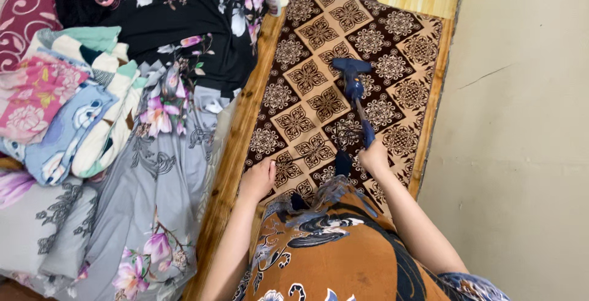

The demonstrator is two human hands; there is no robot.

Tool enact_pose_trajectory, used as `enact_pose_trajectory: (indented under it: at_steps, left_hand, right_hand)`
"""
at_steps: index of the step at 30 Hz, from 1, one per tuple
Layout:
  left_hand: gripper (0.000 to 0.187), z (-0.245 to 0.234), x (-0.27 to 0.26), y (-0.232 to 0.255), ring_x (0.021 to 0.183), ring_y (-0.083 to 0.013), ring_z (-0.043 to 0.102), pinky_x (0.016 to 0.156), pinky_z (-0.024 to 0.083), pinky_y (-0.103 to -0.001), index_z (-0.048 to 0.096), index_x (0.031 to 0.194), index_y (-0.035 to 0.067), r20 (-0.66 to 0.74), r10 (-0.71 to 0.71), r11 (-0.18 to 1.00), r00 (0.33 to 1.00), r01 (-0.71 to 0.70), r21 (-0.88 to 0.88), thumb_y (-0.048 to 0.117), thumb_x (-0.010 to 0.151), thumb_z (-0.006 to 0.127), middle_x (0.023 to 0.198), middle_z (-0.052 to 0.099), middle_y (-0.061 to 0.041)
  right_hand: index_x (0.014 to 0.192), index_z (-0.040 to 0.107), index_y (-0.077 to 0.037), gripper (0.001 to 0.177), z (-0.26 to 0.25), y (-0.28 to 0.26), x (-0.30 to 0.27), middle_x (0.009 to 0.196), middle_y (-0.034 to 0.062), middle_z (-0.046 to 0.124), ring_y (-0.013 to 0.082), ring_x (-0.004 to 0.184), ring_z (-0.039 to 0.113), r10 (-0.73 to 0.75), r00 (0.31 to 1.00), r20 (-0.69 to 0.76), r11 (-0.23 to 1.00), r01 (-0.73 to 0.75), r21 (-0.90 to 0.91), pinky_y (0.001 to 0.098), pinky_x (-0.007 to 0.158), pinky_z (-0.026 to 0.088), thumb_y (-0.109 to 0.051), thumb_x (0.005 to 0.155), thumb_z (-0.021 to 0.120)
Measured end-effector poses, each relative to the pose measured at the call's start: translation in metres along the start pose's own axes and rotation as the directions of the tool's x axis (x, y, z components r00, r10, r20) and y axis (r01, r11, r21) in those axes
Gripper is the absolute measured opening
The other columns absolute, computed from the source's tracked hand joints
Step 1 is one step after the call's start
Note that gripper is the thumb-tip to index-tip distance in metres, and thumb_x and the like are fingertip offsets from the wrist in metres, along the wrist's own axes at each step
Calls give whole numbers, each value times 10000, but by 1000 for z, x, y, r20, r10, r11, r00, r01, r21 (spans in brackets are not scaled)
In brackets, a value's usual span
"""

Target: The person vacuums a small rug on a wooden floor, moving the vacuum head back and forth over different sections of the pattern.

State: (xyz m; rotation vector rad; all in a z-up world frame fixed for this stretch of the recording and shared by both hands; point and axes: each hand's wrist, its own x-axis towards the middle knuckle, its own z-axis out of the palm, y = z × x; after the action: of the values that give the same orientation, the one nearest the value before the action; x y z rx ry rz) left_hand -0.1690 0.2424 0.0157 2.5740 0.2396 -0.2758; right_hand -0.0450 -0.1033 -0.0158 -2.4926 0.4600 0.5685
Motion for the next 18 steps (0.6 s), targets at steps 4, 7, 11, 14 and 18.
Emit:
enact_pose_trajectory:
  at_steps: [4,7,11,14,18]
  left_hand:
    - [286,-1,-6,-13,717,-443,701,643,559,-555,609,993,81,-27,5,1000,1000,-4,24,336,1035,486,810,725,-208]
    - [296,-7,-8,-15,720,-431,708,640,558,-554,616,974,85,-52,1,999,999,1,47,346,1037,490,819,728,-201]
    - [303,-12,-9,-13,722,-436,705,644,556,-558,615,993,75,-5,-8,1000,1000,8,23,341,1038,477,809,724,-212]
    - [311,-12,-11,-10,741,-431,707,671,565,-546,610,1016,76,32,-15,1000,999,15,-3,343,1054,455,810,722,-218]
    - [297,-11,-13,-4,751,-447,698,666,559,-560,616,1008,75,-10,43,999,999,-44,-21,328,1034,463,866,725,-217]
  right_hand:
    - [985,590,65,208,-8,0,-41,808,236,701,351,680,733,17,999,32,991,-21,130,457,609,596,-49,817,636]
    - [968,604,63,179,-15,2,-62,754,225,704,322,602,721,67,996,67,986,-76,148,436,559,583,-53,834,619]
    - [1008,608,59,216,-28,7,-67,784,233,709,350,650,737,104,995,6,991,-104,79,457,588,584,-39,817,628]
    - [981,638,55,215,-37,16,-62,839,265,705,394,782,733,34,995,-92,999,-36,-13,473,694,578,-35,786,645]
    - [955,654,57,197,-45,23,-49,881,293,710,435,871,723,-12,992,-124,999,6,-49,488,789,571,-47,788,661]
